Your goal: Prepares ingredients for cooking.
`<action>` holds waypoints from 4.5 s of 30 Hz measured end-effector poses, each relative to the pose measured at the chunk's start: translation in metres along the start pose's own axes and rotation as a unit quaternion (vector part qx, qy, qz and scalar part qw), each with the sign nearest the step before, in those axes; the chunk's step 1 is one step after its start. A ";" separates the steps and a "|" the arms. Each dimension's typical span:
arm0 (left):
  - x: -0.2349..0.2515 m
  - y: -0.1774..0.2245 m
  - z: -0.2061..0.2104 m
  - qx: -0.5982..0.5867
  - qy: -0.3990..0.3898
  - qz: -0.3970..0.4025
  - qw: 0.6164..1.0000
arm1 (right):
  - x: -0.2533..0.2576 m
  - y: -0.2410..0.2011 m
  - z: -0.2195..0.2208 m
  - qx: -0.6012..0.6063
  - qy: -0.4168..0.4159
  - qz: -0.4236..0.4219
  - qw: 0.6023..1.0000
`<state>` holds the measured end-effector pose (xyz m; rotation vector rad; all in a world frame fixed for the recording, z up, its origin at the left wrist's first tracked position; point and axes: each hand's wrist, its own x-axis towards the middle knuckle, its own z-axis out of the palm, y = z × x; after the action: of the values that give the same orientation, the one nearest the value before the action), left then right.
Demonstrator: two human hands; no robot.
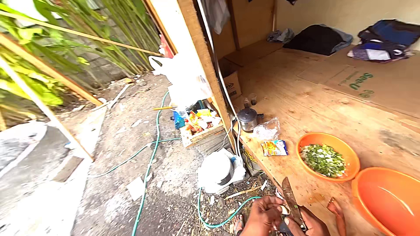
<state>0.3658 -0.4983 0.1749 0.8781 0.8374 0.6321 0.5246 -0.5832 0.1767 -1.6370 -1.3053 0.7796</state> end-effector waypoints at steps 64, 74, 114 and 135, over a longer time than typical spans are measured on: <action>0.021 -0.030 0.037 0.012 -0.134 -0.124 0.983 | -0.015 0.041 -0.026 0.055 0.050 0.108 0.991; 0.013 -0.022 0.053 0.019 -0.036 -0.098 0.994 | -0.017 0.044 -0.010 -0.247 0.081 -0.072 0.963; 0.025 -0.013 0.025 -0.063 -0.100 -0.052 0.992 | -0.006 0.011 -0.037 -0.125 0.034 0.047 0.990; 0.009 -0.002 0.038 0.104 -0.058 0.012 0.993 | -0.015 0.002 -0.017 -0.214 -0.018 0.078 0.974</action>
<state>0.4024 -0.5081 0.1843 1.1038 0.7973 0.5149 0.5364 -0.6023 0.1811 -2.0946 -1.4552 0.6505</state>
